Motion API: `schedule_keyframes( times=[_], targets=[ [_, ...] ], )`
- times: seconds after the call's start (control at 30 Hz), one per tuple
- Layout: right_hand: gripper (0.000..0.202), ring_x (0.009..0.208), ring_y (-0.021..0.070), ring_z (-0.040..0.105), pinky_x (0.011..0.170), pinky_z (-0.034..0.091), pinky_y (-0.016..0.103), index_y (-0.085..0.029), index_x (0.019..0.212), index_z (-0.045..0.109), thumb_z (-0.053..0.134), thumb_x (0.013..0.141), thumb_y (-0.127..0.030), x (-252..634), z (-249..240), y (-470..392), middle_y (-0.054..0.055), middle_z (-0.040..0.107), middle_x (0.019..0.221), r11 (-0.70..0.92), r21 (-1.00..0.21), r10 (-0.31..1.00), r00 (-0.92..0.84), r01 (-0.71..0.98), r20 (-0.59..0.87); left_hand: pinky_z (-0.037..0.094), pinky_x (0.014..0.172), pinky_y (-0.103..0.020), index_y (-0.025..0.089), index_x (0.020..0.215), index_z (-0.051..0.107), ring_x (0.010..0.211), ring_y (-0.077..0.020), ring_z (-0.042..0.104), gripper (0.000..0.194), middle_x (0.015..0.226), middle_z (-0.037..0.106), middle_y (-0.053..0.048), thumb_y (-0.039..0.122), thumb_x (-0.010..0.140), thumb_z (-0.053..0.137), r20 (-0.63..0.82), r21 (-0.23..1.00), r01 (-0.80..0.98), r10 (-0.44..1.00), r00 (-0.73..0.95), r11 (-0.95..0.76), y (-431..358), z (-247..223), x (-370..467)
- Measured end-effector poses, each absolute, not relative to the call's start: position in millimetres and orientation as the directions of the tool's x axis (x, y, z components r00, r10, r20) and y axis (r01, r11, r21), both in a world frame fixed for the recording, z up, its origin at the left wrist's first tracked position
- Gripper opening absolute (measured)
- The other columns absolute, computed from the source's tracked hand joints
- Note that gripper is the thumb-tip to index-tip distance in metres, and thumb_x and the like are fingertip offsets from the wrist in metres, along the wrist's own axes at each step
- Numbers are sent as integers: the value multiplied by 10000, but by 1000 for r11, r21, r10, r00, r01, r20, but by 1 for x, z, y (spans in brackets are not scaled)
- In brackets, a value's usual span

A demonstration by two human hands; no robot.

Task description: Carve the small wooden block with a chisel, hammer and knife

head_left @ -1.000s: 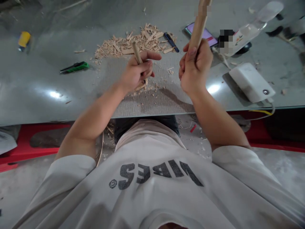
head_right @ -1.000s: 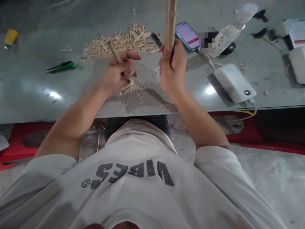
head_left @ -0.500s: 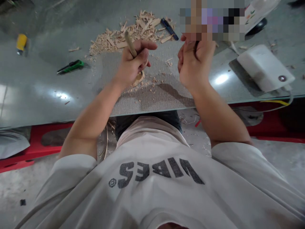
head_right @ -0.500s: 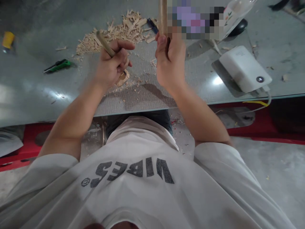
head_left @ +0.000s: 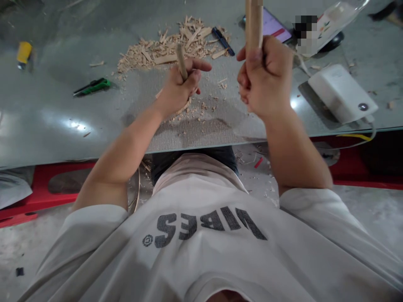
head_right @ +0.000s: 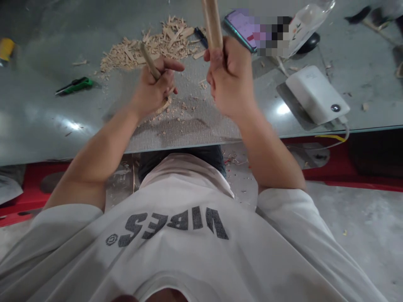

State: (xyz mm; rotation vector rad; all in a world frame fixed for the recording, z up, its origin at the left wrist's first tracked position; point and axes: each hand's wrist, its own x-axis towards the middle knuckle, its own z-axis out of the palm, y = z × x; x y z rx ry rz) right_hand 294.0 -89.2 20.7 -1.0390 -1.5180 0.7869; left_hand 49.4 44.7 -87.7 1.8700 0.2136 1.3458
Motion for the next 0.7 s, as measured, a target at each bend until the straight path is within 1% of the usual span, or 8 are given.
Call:
schedule_keyframes(
  times=[0.07, 0.1, 0.17, 0.23, 0.33, 0.4, 0.53, 0.7],
  targets=[
    [993, 430, 180, 321, 394, 154, 382, -358, 1061, 603, 724, 817, -1313, 298, 40, -104, -78, 443, 637, 430, -895, 903, -29, 119, 430, 567, 538, -306, 231, 1498, 871, 467, -148, 359, 604, 688, 418, 96, 774, 1365, 643, 710, 691, -288, 549, 441, -663, 49, -93, 50],
    [911, 433, 177, 346, 387, 164, 382, -337, 1061, 650, 801, 895, -1219, 301, 51, -114, -66, 475, 647, 450, -883, 892, -26, 132, 451, 582, 550, -312, 224, 1528, 858, 476, -150, 369, 644, 705, 421, 93, 801, 1365, 624, 705, 693, -278, 546, 452, -665, 52, -96, 51],
    [822, 506, 186, 409, 439, 208, 372, -305, 1090, 690, 772, 1046, -1121, 308, 74, -136, -35, 526, 713, 494, -852, 866, -9, 175, 501, 617, 584, -327, 209, 1590, 820, 499, -154, 400, 743, 739, 425, 88, 871, 1357, 579, 697, 694, -255, 542, 469, -673, 59, -103, 52],
    [818, 567, 210, 477, 491, 216, 385, -309, 1061, 706, 733, 1072, -1126, 316, 95, -154, 8, 582, 755, 518, -798, 847, -50, 307, 530, 630, 607, -337, 190, 1632, 789, 530, -163, 448, 841, 763, 422, 81, 939, 1330, 552, 697, 690, -240, 538, 475, -682, 65, -109, 53],
    [726, 570, 249, 571, 514, 338, 443, -351, 976, 751, 748, 1103, -1065, 330, 117, -171, 46, 671, 705, 441, -632, 898, -305, 637, 319, 604, 615, -345, 179, 1649, 773, 615, -194, 552, 905, 793, 424, 53, 970, 1277, 537, 680, 696, -169, 565, 466, -698, 70, -112, 51],
    [621, 569, 250, 592, 555, 392, 470, -363, 957, 750, 771, 1139, -955, 335, 123, -178, 45, 692, 706, 427, -578, 904, -310, 695, 295, 600, 627, -361, 180, 1679, 763, 671, -221, 607, 853, 811, 461, 25, 892, 1270, 529, 645, 711, -87, 599, 474, -698, 69, -110, 48],
    [494, 609, 254, 589, 631, 418, 494, -359, 1008, 687, 702, 1174, -825, 334, 119, -182, 47, 682, 758, 409, -572, 894, -187, 710, 408, 616, 645, -397, 170, 1760, 758, 709, -258, 669, 715, 843, 579, -27, 654, 1285, 531, 584, 739, 1, 642, 497, -674, 60, -103, 42],
    [449, 609, 252, 560, 613, 375, 477, -367, 989, 657, 689, 1181, -771, 331, 121, -186, 46, 695, 793, 374, -466, 920, -257, 802, 296, 629, 674, -394, 161, 1731, 771, 710, -258, 692, 655, 821, 489, 8, 593, 1304, 527, 597, 743, -14, 655, 463, -669, 53, -97, 42]
  ],
)
